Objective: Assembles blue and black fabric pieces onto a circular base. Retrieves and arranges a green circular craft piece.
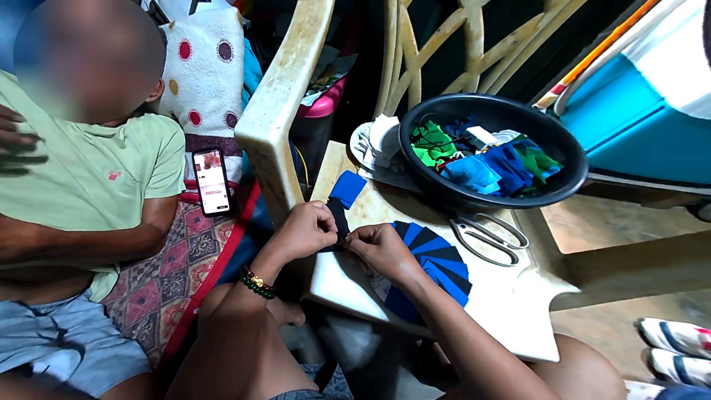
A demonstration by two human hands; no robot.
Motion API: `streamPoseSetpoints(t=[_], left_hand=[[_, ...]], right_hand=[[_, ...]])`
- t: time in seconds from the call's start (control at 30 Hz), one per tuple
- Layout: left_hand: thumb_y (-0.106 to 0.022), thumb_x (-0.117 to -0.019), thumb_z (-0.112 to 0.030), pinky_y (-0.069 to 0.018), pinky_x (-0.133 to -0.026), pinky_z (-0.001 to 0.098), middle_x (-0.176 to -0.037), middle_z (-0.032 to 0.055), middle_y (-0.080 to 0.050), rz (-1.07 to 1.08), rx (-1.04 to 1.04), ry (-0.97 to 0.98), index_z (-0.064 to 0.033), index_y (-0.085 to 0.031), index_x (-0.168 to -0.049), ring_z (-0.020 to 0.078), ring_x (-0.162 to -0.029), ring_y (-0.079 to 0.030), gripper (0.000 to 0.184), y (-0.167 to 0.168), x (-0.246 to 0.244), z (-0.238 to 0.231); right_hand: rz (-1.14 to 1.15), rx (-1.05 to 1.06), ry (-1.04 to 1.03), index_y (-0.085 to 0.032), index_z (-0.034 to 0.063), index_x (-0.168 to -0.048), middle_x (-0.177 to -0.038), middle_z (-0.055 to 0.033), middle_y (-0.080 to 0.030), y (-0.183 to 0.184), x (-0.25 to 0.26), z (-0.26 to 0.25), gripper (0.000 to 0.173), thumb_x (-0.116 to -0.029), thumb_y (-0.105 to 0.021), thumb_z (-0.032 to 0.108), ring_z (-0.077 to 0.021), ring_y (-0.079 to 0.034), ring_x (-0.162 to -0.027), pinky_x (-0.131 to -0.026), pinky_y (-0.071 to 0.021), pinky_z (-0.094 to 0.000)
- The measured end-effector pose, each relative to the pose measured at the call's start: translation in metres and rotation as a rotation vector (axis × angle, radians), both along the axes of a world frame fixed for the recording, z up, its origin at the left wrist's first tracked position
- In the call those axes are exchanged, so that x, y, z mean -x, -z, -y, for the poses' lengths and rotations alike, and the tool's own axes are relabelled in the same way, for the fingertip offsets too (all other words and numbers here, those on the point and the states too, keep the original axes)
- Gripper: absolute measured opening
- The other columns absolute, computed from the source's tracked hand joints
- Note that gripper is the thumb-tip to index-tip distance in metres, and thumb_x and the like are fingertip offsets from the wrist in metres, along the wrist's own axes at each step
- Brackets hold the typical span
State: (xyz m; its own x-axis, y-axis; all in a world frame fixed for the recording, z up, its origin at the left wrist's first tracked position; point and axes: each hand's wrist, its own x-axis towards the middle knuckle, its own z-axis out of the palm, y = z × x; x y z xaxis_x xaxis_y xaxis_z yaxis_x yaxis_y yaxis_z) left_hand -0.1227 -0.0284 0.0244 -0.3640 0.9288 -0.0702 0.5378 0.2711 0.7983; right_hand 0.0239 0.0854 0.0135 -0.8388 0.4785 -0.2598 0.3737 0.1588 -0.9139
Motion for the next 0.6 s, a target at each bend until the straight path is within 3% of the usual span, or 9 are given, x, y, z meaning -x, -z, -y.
streamPoseSetpoints(t=[0.2,0.33,0.5,0.6], left_hand=[[-0.065,-0.0926,0.001,-0.0556,-0.081,0.0335,-0.104,0.0145,-0.065,-0.044,-0.008,-0.107,0.0038,-0.067,-0.088,0.0183,-0.091,-0.065,0.006,-0.001,-0.005,-0.001],[-0.064,-0.0925,0.0,-0.0511,-0.072,0.0358,-0.09,0.012,-0.063,-0.14,-0.019,-0.229,0.0032,-0.066,-0.087,0.0186,-0.079,-0.06,0.007,-0.005,-0.012,0.001],[-0.065,-0.0943,-0.004,-0.0457,-0.062,0.0306,-0.074,0.0066,-0.058,-0.169,-0.007,-0.321,0.0008,-0.065,-0.086,0.0126,-0.064,-0.052,0.01,-0.01,-0.018,0.002],[-0.065,-0.0943,-0.004,-0.0447,-0.061,0.0291,-0.072,0.0057,-0.057,-0.14,0.015,-0.331,0.0007,-0.065,-0.087,0.0115,-0.063,-0.051,0.008,-0.012,-0.018,0.002]], right_hand=[[0.019,0.015,0.006,-0.065,0.0021,-0.08,-0.061,0.0025,-0.059,-0.001,-0.003,0.001,0.024,-0.1018,-0.057,0.007,-0.0006,-0.052,-0.048,-0.049,-0.0444,-0.0175],[0.028,0.015,0.002,-0.065,0.0021,-0.08,-0.062,0.0026,-0.059,-0.001,-0.002,0.001,0.024,-0.1019,-0.056,0.007,-0.0003,-0.051,-0.048,-0.049,-0.0446,-0.0172],[0.067,0.027,0.013,-0.064,0.0022,-0.08,-0.061,0.0028,-0.059,-0.004,0.0,0.002,0.023,-0.1011,-0.056,0.005,-0.0008,-0.05,-0.046,-0.047,-0.0437,-0.0181],[0.093,-0.158,0.005,-0.067,0.002,-0.086,-0.068,0.0007,-0.06,-0.009,-0.002,0.002,0.016,-0.0984,-0.057,0.006,-0.002,-0.053,-0.053,-0.053,-0.0459,-0.0211]])
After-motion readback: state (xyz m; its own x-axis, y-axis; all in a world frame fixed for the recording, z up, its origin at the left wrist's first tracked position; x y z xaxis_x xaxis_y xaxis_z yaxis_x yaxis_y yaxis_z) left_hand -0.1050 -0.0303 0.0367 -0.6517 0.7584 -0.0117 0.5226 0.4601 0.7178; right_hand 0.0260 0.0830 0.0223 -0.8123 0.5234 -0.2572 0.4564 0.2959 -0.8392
